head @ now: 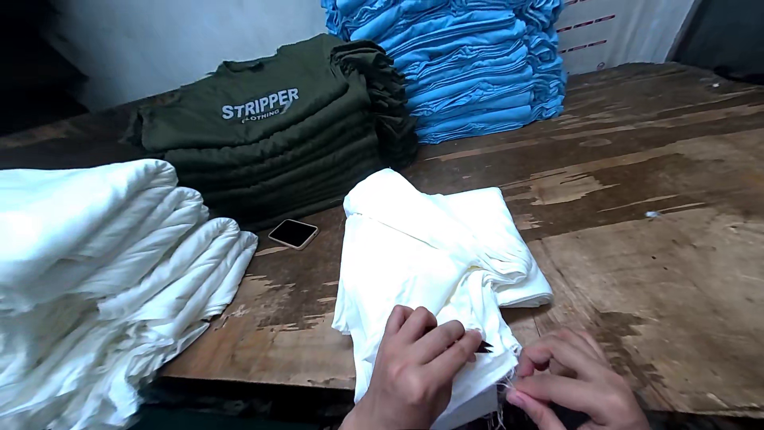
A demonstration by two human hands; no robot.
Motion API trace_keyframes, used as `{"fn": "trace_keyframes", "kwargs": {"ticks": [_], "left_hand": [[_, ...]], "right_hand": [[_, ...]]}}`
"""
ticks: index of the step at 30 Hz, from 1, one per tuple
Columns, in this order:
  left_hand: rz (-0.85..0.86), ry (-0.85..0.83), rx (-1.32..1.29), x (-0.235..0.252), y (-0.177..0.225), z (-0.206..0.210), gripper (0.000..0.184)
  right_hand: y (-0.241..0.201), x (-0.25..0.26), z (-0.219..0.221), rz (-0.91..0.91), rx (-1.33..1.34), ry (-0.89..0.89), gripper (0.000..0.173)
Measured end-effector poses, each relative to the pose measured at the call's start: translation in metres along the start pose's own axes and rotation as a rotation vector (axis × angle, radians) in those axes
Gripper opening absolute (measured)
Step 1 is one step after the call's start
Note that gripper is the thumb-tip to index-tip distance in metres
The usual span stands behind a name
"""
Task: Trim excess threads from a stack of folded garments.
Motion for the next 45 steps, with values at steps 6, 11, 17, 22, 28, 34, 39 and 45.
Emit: {"fn": "trace_keyframes", "kwargs": {"ticks": [6,11,17,22,28,34,39,45], "left_hand": [[-0.026,0.016,-0.009,-0.001,0.001,-0.002,0.013],[-0.358,-0.154,-0.135,-0.001,-0.045,0.016,0.025],[-0.299,0.034,-0.017,0.007,-0.076,-0.038,0.022],[-0.568,-0.102,0.188,-0.003,-0.086,-0.032,0.026],[-0.415,-0.187,0.016,0.019,-0.019,0.009,0.032],[-0.43,-0.21,0.012,0.015,-0.01,0.013,0.02],[-0.367,-0.177,0.011,0.02,-0.004,0.025,0.018],[-0.316,-0.201,0.092,0.034,0.01,0.036,0.019]], "right_hand": [[-0.008,-0.001,-0.002,-0.034,-0.03,-0.055,0.028],[0.013,0.011,0.004,0.028,-0.198,0.054,0.035],[0.009,-0.006,-0.002,-0.211,0.125,-0.024,0.013],[0.029,-0.022,0.003,-0.013,-0.195,-0.431,0.038],[0.046,-0.01,0.012,0.368,0.039,-0.025,0.025],[0.057,-0.022,0.011,0.528,0.121,0.125,0.017],[0.049,-0.016,0.011,0.491,0.169,0.246,0.017],[0.037,-0.013,0.003,0.362,0.131,0.342,0.02]]}}
Point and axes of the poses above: each hand's wrist, its own x-axis towards the middle knuckle, its own z-axis out of the palm, y = z × x, the point moved 10 cm from there along x, towards the middle knuckle, and after that the axes turned 12 degrees about -x, right-handed, at the moved point
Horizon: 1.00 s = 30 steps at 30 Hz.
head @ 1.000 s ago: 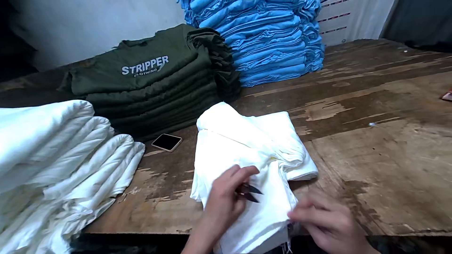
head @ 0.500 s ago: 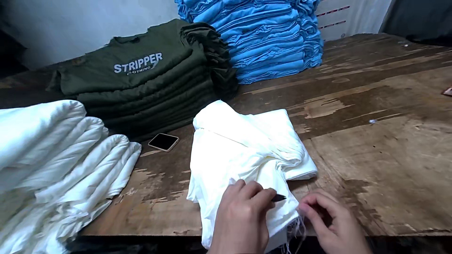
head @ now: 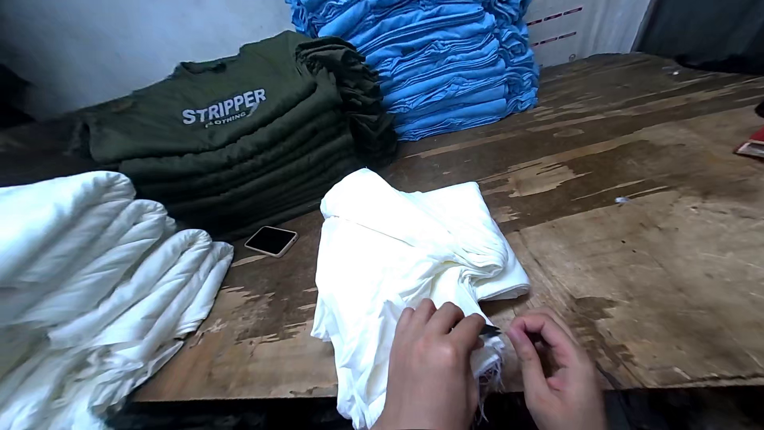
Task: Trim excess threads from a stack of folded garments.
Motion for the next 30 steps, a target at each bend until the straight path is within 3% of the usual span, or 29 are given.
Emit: {"fn": "trace_keyframes", "kwargs": {"ticks": [3,5,6,8,9,12,15,16,19,21,22,25,26,30], "left_hand": [[-0.039,-0.021,-0.037,-0.004,-0.004,-0.003,0.018],[-0.113,-0.121,-0.156,-0.012,-0.014,-0.003,0.028],[-0.146,-0.155,-0.209,-0.016,-0.019,-0.001,0.032],[-0.172,-0.126,-0.299,-0.021,-0.03,0.002,0.017],[-0.179,-0.104,-0.351,-0.02,-0.034,0.002,0.017],[-0.261,-0.049,-0.513,-0.011,-0.046,0.0,0.016],[-0.456,-0.03,-0.637,-0.002,-0.071,0.004,0.015],[-0.512,-0.049,-0.68,-0.001,-0.077,0.008,0.015],[-0.571,-0.085,-0.734,0.0,-0.083,0.016,0.019],[-0.591,-0.087,-0.76,-0.004,-0.082,0.018,0.02],[-0.57,-0.088,-0.771,-0.006,-0.079,0.016,0.024],[-0.326,-0.062,-0.707,-0.011,-0.06,0.002,0.05],[-0.213,-0.025,-0.623,-0.014,-0.051,-0.005,0.049],[0.195,0.19,-0.197,-0.026,-0.006,-0.024,0.015]], "right_hand": [[-0.005,-0.002,-0.006,-0.059,-0.067,-0.055,0.018],[-0.003,-0.005,-0.007,-0.063,-0.113,-0.122,0.019],[-0.004,-0.006,-0.006,-0.074,-0.124,-0.129,0.028],[-0.009,-0.007,0.0,-0.094,-0.107,-0.078,0.046],[-0.011,-0.007,0.005,-0.102,-0.06,-0.031,0.045],[-0.005,0.002,0.022,-0.069,0.309,0.1,0.016],[0.015,0.018,0.041,0.152,0.613,0.066,0.011],[0.014,0.02,0.045,0.143,0.624,0.011,0.012],[-0.009,0.018,0.045,-0.06,0.343,-0.083,0.05],[-0.019,0.007,0.026,-0.185,0.078,0.05,0.024],[-0.023,0.0,0.013,-0.242,0.01,0.117,0.013],[-0.024,-0.013,-0.017,-0.304,-0.064,0.17,0.011],[-0.023,-0.017,-0.021,-0.296,-0.074,0.154,0.009],[-0.022,-0.026,-0.022,-0.234,-0.08,0.112,0.005]]}}
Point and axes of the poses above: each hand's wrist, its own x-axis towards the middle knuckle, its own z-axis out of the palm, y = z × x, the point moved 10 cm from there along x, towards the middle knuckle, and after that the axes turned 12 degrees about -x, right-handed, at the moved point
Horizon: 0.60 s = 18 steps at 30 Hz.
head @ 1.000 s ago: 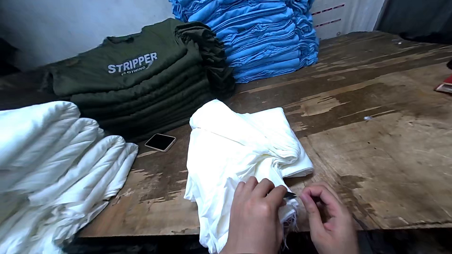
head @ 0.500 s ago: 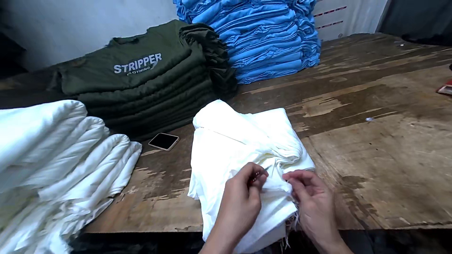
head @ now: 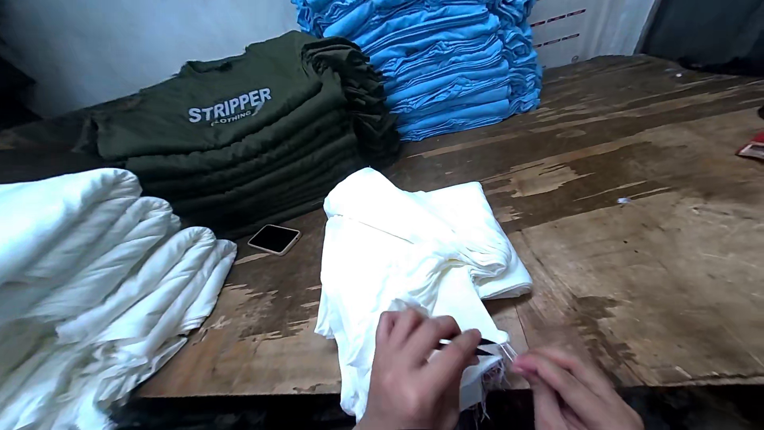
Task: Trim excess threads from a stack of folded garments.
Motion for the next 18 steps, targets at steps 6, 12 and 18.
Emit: {"fn": "trace_keyframes", "kwargs": {"ticks": [6,12,18], "left_hand": [[0.29,-0.019,0.201,-0.003,0.023,0.019,0.016],[0.298,-0.054,0.212,0.003,0.024,0.027,0.016],[-0.233,-0.227,0.002,0.006,-0.045,0.03,0.022]], "right_hand": [[-0.001,-0.002,0.008,0.032,0.067,0.024,0.003],[0.004,-0.001,0.004,0.064,0.168,0.022,0.004],[0.018,0.001,0.025,0.122,0.053,-0.191,0.03]]}}
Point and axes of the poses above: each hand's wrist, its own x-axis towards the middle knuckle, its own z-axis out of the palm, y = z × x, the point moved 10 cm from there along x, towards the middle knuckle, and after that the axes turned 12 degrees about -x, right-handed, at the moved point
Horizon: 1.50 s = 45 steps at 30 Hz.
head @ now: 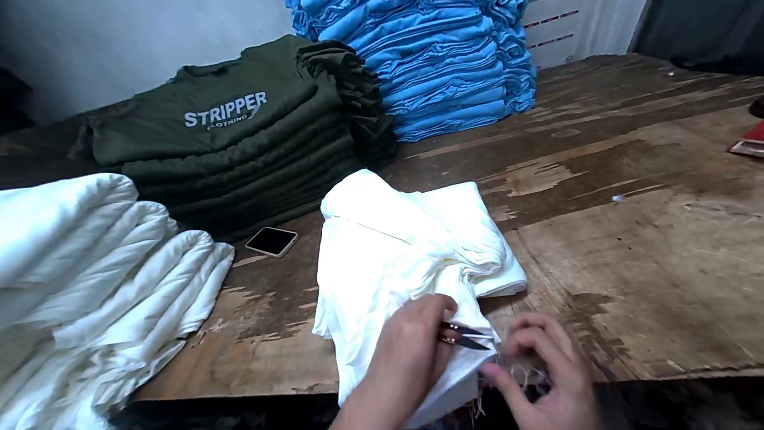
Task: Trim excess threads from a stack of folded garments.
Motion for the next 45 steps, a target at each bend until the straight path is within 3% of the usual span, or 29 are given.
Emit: {"fn": "trace_keyframes", "kwargs": {"ticks": [1,4,7,9,10,14,16,18,22,25,32,34,37,40,43,45], "left_hand": [[-0.036,-0.009,-0.042,0.0,-0.008,-0.005,0.02],[0.014,0.127,0.013,0.001,-0.02,-0.048,0.026],[-0.047,0.226,0.224,-0.005,-0.042,-0.082,0.019],[-0.197,0.176,0.28,-0.01,-0.054,-0.08,0.02],[-0.243,0.164,0.294,-0.012,-0.053,-0.077,0.025],[-0.144,0.175,0.253,-0.01,-0.014,-0.055,0.028],[-0.059,0.118,0.172,-0.01,0.008,-0.039,0.036],[0.041,0.082,0.162,-0.011,0.03,-0.024,0.023],[0.133,0.054,0.253,-0.012,0.053,-0.008,0.016],[0.16,0.026,0.265,-0.009,0.058,0.008,0.016],[0.053,0.08,0.181,-0.013,0.037,-0.004,0.018],[0.026,0.062,0.144,-0.018,0.031,-0.007,0.018],[0.027,0.034,0.1,-0.021,0.032,-0.004,0.018],[0.046,0.059,0.135,-0.02,0.032,0.002,0.018],[0.015,0.03,0.083,-0.023,0.029,-0.001,0.018],[-0.039,-0.068,0.002,-0.029,0.027,0.001,0.03]], "right_hand": [[-0.001,0.001,0.008,-0.023,0.041,-0.046,0.03],[-0.014,0.0,0.005,-0.168,0.161,-0.085,0.004],[-0.022,0.0,-0.007,-0.215,0.076,-0.365,0.006],[-0.012,-0.001,-0.006,-0.127,-0.131,-0.578,0.004],[-0.005,-0.001,-0.007,-0.075,-0.195,-0.624,0.014],[0.003,0.008,-0.009,0.148,-0.083,-0.364,0.032],[0.002,0.003,0.002,0.249,-0.001,-0.322,0.029],[0.006,-0.003,0.006,0.324,0.045,-0.246,0.018],[0.014,-0.005,0.001,0.36,0.054,-0.085,0.017],[0.008,-0.002,-0.005,0.256,0.058,0.059,0.017],[-0.015,-0.003,-0.007,-0.115,-0.2,0.053,0.028],[-0.012,-0.006,-0.006,-0.12,-0.208,0.088,0.016],[0.002,-0.004,-0.004,0.014,0.027,0.091,0.016],[-0.001,-0.004,-0.001,-0.009,0.148,0.049,0.019],[-0.009,-0.006,-0.002,-0.107,0.102,-0.062,0.024],[-0.007,-0.01,-0.005,-0.11,-0.02,-0.065,0.022]]}}
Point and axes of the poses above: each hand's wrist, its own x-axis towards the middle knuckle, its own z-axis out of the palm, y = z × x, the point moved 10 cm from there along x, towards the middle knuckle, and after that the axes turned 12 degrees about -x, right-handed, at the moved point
